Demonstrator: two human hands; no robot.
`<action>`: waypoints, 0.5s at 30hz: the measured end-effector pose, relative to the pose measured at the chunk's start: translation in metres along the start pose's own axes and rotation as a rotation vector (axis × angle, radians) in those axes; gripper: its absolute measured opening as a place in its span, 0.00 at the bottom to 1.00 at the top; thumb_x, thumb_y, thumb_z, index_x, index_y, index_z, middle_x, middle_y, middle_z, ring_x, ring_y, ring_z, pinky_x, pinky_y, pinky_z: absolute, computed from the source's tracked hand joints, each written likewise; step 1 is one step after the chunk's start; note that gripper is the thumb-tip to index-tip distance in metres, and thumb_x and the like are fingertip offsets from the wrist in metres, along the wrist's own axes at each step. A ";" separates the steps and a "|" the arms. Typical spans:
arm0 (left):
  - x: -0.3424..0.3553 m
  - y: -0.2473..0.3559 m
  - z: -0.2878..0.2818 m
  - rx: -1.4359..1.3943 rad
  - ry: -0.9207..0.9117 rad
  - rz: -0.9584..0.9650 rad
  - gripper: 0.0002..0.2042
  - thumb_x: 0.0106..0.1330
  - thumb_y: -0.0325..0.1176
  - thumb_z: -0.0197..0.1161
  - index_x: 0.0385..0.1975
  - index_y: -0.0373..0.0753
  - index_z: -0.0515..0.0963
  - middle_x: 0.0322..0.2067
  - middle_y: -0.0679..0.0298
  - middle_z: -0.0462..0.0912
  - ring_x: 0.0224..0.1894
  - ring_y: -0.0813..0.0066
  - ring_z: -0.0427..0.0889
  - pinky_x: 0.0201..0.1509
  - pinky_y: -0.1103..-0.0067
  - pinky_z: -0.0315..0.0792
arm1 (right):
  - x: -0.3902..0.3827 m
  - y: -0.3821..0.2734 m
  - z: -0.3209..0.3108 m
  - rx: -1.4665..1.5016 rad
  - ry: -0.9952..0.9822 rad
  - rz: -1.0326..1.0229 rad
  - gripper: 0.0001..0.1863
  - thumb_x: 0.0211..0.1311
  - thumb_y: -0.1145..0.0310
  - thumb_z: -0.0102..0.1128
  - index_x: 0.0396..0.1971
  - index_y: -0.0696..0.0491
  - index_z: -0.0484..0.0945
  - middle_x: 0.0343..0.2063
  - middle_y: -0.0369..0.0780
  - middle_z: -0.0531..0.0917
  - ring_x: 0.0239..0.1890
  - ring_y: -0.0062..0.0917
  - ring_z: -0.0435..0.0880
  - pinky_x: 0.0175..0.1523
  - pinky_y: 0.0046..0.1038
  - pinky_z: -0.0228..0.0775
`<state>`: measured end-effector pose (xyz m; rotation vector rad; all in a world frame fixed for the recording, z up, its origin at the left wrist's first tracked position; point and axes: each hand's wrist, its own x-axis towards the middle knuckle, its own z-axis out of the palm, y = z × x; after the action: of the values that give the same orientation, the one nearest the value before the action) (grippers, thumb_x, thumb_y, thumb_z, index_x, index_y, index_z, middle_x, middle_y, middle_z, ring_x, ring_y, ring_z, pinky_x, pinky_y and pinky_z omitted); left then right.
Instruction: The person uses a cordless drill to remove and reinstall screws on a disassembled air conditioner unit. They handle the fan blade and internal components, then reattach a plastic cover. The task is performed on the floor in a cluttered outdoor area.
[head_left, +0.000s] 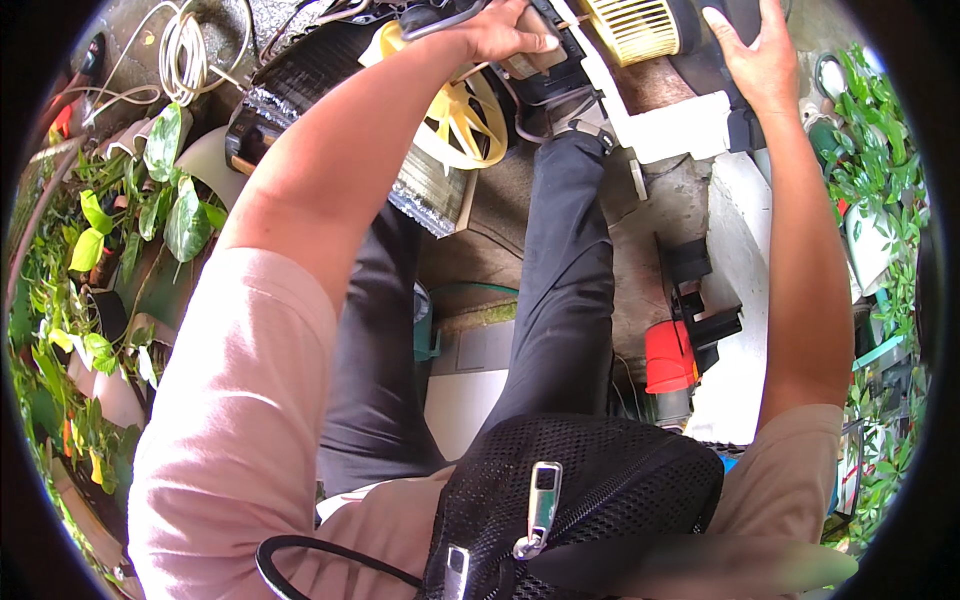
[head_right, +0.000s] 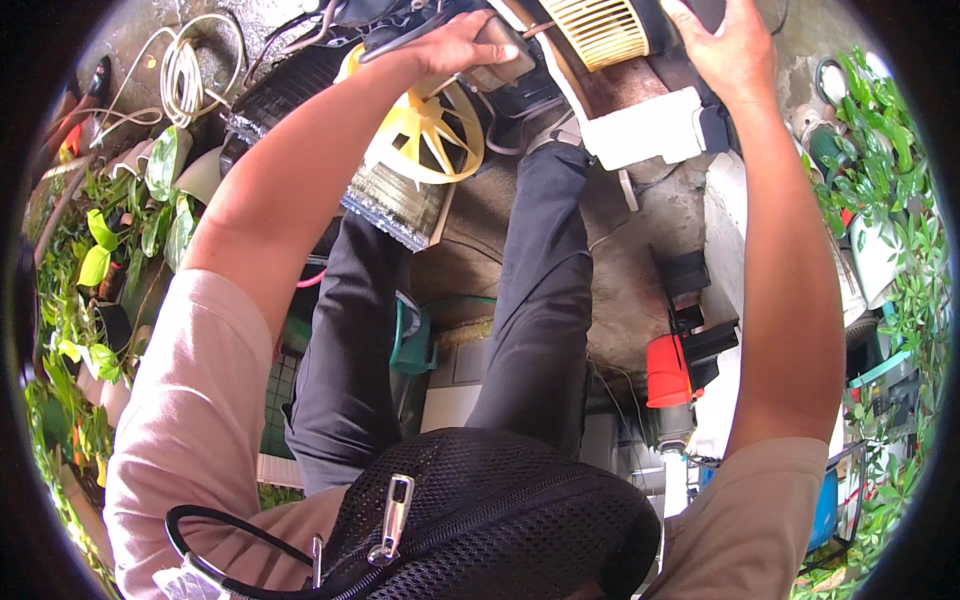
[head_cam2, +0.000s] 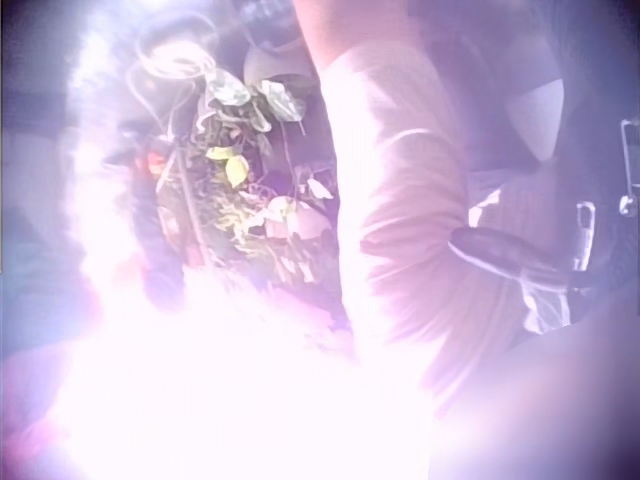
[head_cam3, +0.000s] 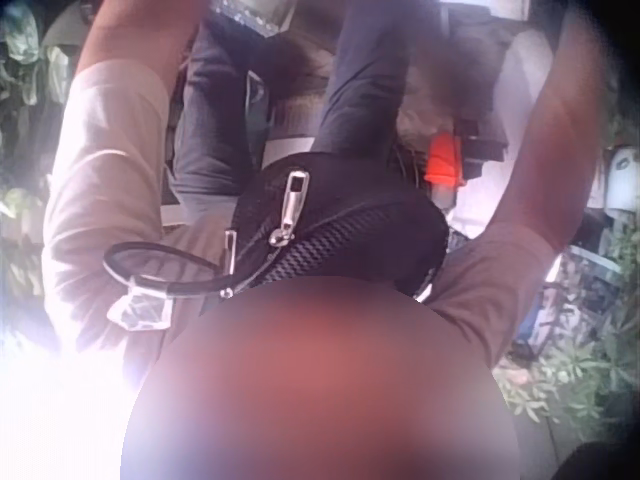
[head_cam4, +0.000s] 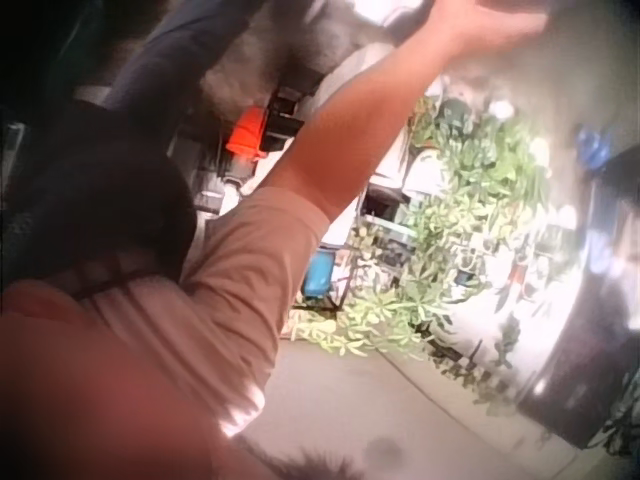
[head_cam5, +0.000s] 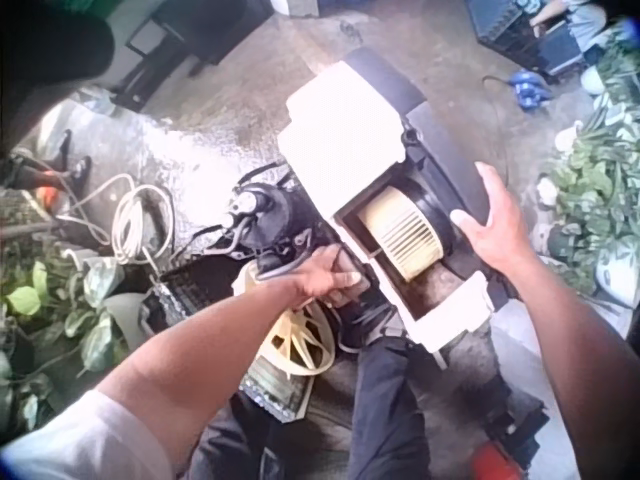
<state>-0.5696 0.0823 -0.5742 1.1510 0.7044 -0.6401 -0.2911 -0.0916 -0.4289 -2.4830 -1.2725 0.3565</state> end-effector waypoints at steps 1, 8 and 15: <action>-0.005 -0.006 0.010 0.175 0.269 0.079 0.39 0.71 0.42 0.69 0.80 0.54 0.58 0.75 0.52 0.63 0.59 0.53 0.81 0.60 0.64 0.79 | -0.001 0.001 0.000 -0.008 -0.006 0.024 0.44 0.57 0.67 0.77 0.73 0.57 0.64 0.65 0.55 0.76 0.68 0.49 0.75 0.72 0.41 0.67; -0.131 -0.004 0.068 1.112 0.219 -0.015 0.23 0.67 0.38 0.61 0.58 0.31 0.72 0.53 0.44 0.79 0.58 0.48 0.82 0.67 0.60 0.73 | -0.003 0.013 0.007 -0.039 0.014 -0.015 0.40 0.61 0.62 0.73 0.72 0.53 0.65 0.62 0.52 0.78 0.64 0.48 0.78 0.68 0.41 0.70; -0.254 -0.024 0.157 0.903 -0.047 0.219 0.19 0.59 0.32 0.65 0.50 0.35 0.78 0.42 0.52 0.82 0.54 0.51 0.83 0.73 0.57 0.67 | -0.002 0.024 0.009 -0.077 -0.057 0.000 0.41 0.63 0.45 0.71 0.70 0.49 0.64 0.60 0.51 0.82 0.61 0.49 0.82 0.62 0.46 0.74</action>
<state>-0.7209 -0.0506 -0.3526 1.9994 0.2155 -0.8200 -0.2782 -0.1050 -0.4468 -2.5538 -1.3321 0.3882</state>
